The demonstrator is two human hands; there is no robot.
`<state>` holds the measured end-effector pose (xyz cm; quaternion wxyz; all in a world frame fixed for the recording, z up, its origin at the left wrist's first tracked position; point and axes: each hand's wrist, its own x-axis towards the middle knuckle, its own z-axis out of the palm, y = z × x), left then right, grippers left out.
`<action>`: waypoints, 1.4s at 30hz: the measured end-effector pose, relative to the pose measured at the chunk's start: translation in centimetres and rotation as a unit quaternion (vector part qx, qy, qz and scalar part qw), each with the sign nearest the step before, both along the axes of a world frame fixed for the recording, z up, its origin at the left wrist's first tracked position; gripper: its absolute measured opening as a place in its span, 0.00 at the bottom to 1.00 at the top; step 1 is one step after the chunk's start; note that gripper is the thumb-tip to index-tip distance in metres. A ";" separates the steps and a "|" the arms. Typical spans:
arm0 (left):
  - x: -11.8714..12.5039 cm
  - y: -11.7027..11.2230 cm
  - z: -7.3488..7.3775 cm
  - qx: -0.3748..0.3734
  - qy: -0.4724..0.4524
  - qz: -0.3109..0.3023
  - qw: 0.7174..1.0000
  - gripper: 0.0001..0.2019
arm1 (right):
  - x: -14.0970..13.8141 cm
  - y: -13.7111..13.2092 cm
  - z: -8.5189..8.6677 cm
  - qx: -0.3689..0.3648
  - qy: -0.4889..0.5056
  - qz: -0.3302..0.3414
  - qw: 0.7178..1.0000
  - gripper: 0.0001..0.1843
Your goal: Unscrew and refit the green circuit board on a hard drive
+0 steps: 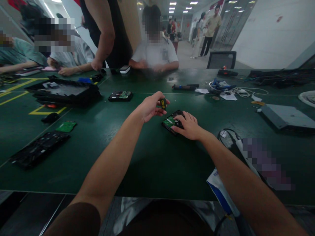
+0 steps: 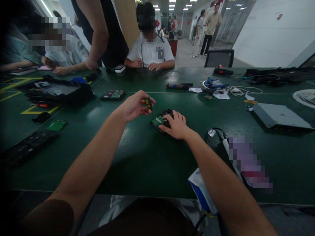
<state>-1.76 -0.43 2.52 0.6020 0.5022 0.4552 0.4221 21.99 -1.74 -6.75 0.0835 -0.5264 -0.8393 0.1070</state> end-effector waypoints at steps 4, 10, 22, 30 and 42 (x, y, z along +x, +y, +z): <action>0.2 -0.3 0.2 -0.005 0.006 0.001 1.000 0.13 | 0.0 0.1 -0.1 -0.001 0.001 -0.005 1.000 0.39; 0.3 -0.3 0.4 -0.001 0.016 0.016 1.000 0.14 | 0.0 0.1 -0.1 -0.002 0.004 -0.005 1.000 0.39; 0.1 -0.1 0.1 0.018 0.036 0.014 0.999 0.15 | -0.1 -0.1 0.1 -0.001 -0.003 -0.007 1.000 0.37; 0.1 -0.2 0.0 0.007 -0.013 -0.001 1.000 0.13 | 0.0 0.1 -0.1 -0.006 0.008 -0.004 1.000 0.38; 0.2 -0.3 0.1 -0.003 -0.005 -0.003 1.000 0.14 | 0.0 0.1 0.0 0.001 0.004 -0.003 1.000 0.39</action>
